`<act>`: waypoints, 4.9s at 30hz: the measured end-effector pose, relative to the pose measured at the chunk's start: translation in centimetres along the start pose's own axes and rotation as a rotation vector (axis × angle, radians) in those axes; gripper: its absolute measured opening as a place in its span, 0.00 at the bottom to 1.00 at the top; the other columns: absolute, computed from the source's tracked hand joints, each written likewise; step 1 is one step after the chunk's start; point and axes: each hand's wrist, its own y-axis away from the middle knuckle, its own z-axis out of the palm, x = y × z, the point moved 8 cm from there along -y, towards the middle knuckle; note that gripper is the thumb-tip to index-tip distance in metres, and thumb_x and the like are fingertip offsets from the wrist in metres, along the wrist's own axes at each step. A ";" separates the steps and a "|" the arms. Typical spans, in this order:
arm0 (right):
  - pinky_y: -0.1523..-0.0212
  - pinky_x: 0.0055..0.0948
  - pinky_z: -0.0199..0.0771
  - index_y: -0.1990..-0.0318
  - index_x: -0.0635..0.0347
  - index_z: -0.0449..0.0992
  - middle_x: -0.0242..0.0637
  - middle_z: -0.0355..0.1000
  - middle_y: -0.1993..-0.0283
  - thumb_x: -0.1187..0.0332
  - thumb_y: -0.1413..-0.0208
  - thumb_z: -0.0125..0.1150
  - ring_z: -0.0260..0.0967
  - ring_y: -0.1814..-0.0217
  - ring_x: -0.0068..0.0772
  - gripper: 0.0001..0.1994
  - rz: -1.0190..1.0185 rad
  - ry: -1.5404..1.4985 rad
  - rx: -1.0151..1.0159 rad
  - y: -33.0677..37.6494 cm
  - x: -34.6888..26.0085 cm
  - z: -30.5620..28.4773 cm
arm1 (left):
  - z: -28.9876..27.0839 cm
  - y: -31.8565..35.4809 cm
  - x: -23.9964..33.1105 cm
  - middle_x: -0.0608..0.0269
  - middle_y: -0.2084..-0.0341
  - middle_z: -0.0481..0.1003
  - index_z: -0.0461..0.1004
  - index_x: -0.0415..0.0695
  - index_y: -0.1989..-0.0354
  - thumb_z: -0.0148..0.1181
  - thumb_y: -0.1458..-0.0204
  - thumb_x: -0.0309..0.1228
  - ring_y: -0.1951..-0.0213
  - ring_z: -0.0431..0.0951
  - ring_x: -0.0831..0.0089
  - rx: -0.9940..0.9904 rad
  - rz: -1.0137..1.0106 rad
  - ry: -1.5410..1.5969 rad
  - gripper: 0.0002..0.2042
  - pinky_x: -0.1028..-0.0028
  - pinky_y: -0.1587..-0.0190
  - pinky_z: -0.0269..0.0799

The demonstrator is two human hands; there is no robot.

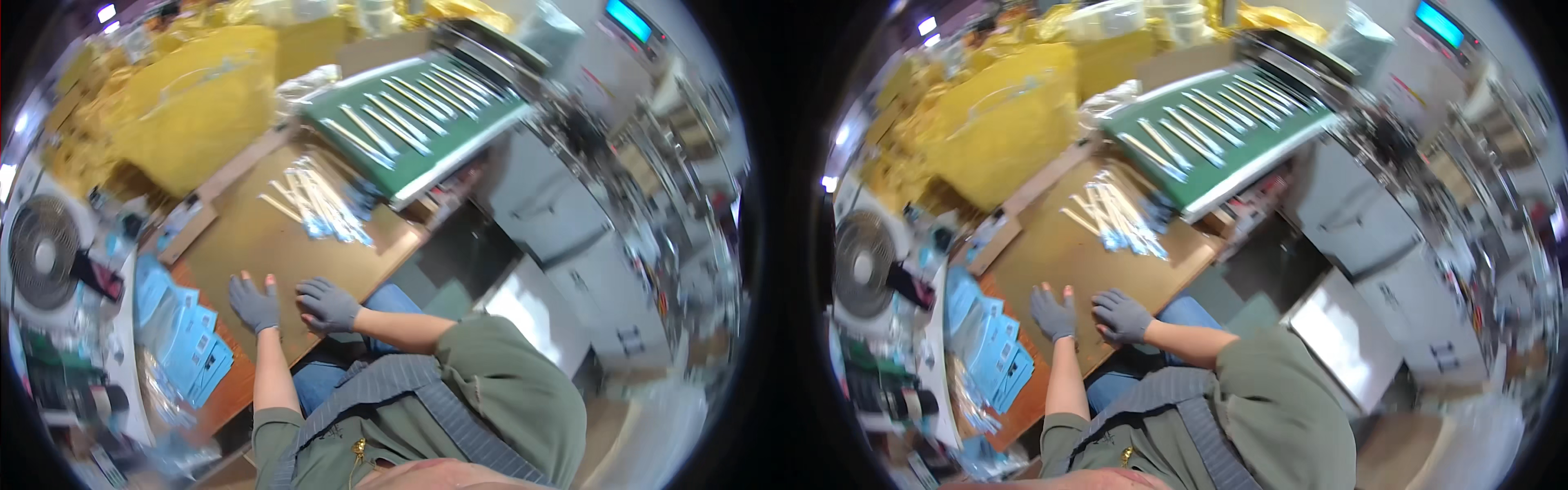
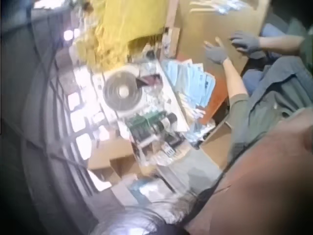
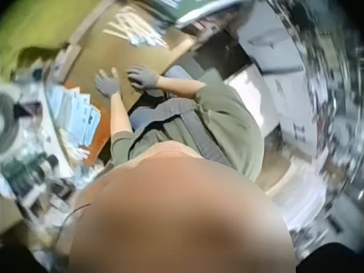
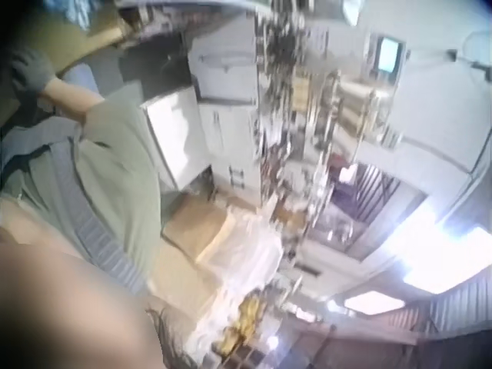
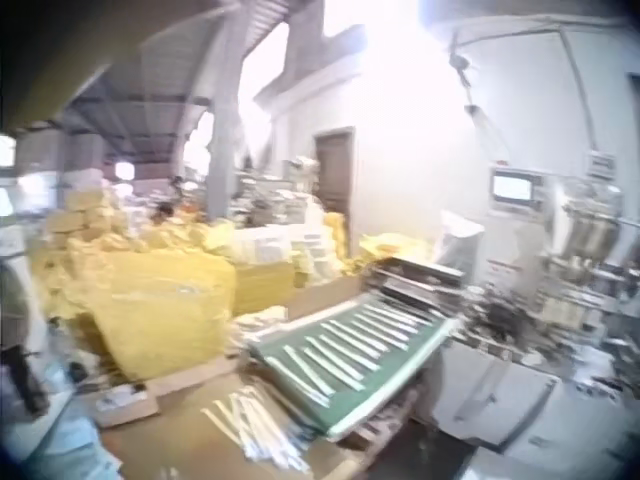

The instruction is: Packaging bundles of sticks into blue plastic bags at a manufacturing station.

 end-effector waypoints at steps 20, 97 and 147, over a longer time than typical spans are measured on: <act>0.39 0.45 0.56 0.52 0.59 0.68 0.48 0.65 0.47 0.60 0.50 0.56 0.60 0.43 0.50 0.19 0.027 0.056 -0.054 0.8 0.6 -0.3 | -0.4 0.5 1.6 0.41 0.44 0.63 0.66 0.38 0.46 0.54 0.52 0.52 0.40 0.59 0.51 0.061 -0.032 0.111 0.32 0.56 0.37 0.49; 0.51 0.42 0.66 0.60 0.59 0.69 0.43 0.66 0.54 0.63 0.57 0.58 0.63 0.50 0.49 0.16 0.261 0.124 0.198 3.7 8.1 -6.3 | 4.0 -3.4 2.1 0.42 0.44 0.64 0.60 0.33 0.41 0.52 0.47 0.50 0.42 0.62 0.51 -0.057 0.111 0.217 0.34 0.60 0.38 0.53; 0.43 0.45 0.62 0.47 0.62 0.66 0.53 0.66 0.48 0.67 0.53 0.62 0.63 0.45 0.56 0.25 0.100 0.422 0.592 -6.9 19.8 -31.5 | 2.3 -3.2 5.7 0.40 0.44 0.63 0.57 0.32 0.40 0.55 0.48 0.46 0.42 0.62 0.47 -0.089 0.150 0.229 0.34 0.58 0.39 0.54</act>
